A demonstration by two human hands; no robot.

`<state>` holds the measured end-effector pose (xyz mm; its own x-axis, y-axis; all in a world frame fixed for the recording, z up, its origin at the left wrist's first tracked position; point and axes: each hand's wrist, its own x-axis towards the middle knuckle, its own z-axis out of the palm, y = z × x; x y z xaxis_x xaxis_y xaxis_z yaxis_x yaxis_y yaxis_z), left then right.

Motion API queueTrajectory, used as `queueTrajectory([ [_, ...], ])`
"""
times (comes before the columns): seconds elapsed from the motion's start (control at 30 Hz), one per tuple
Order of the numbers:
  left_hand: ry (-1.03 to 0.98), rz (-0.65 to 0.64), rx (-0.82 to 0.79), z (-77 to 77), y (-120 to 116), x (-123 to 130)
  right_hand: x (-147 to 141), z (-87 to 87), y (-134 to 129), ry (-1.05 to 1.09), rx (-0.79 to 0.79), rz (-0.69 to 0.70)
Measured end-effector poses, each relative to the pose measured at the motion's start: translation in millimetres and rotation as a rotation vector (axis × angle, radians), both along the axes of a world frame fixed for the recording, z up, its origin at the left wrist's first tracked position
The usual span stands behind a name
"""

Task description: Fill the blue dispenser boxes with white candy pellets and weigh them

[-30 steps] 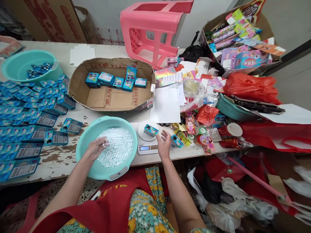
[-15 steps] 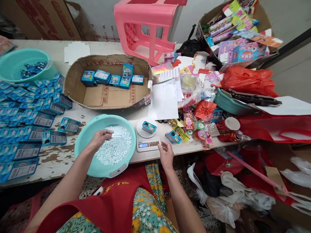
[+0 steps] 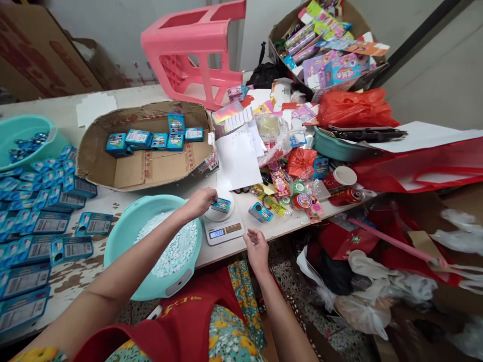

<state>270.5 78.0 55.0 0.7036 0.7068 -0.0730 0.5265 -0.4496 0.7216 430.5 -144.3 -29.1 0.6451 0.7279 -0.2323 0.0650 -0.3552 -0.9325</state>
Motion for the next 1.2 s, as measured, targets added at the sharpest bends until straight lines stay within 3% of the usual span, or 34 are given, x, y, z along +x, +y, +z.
queueTrajectory([
  [0.2,0.073,-0.071,0.092,-0.6,2,4,5,0.9,-8,0.028,-0.011,-0.022],
  [0.43,-0.002,0.055,0.063,6.3,12,-4,3,2.5,-6,0.017,-0.039,-0.018],
  [0.6,0.241,-0.114,0.103,-14.4,-10,9,-14,3.2,-2,0.030,-0.071,0.053],
  [0.67,0.267,-0.101,0.084,-17.3,-20,9,-23,3.9,0,0.050,-0.083,0.086],
  [0.73,0.188,0.013,0.076,-8.3,-26,-7,-33,5.0,1,0.073,-0.094,0.124],
  [0.8,0.055,0.209,0.088,14.4,-30,-42,-41,6.5,1,0.093,-0.109,0.162],
  [0.9,-0.042,0.549,0.152,63.2,-42,-128,-53,8.9,2,0.111,-0.143,0.205],
  [1.0,0.227,0.846,0.119,95.3,-71,-235,-64,11.7,3,0.109,-0.174,0.245],
  [1.03,0.375,0.916,0.056,95.3,-85,-270,-68,12.9,5,0.112,-0.180,0.265],
  [1.1,0.662,0.977,-0.101,76.4,-115,-333,-77,16.2,8,0.139,-0.188,0.314],
  [1.2,0.855,1.119,-0.316,16.5,-147,-396,-96,23.5,16,0.235,-0.224,0.381],
])
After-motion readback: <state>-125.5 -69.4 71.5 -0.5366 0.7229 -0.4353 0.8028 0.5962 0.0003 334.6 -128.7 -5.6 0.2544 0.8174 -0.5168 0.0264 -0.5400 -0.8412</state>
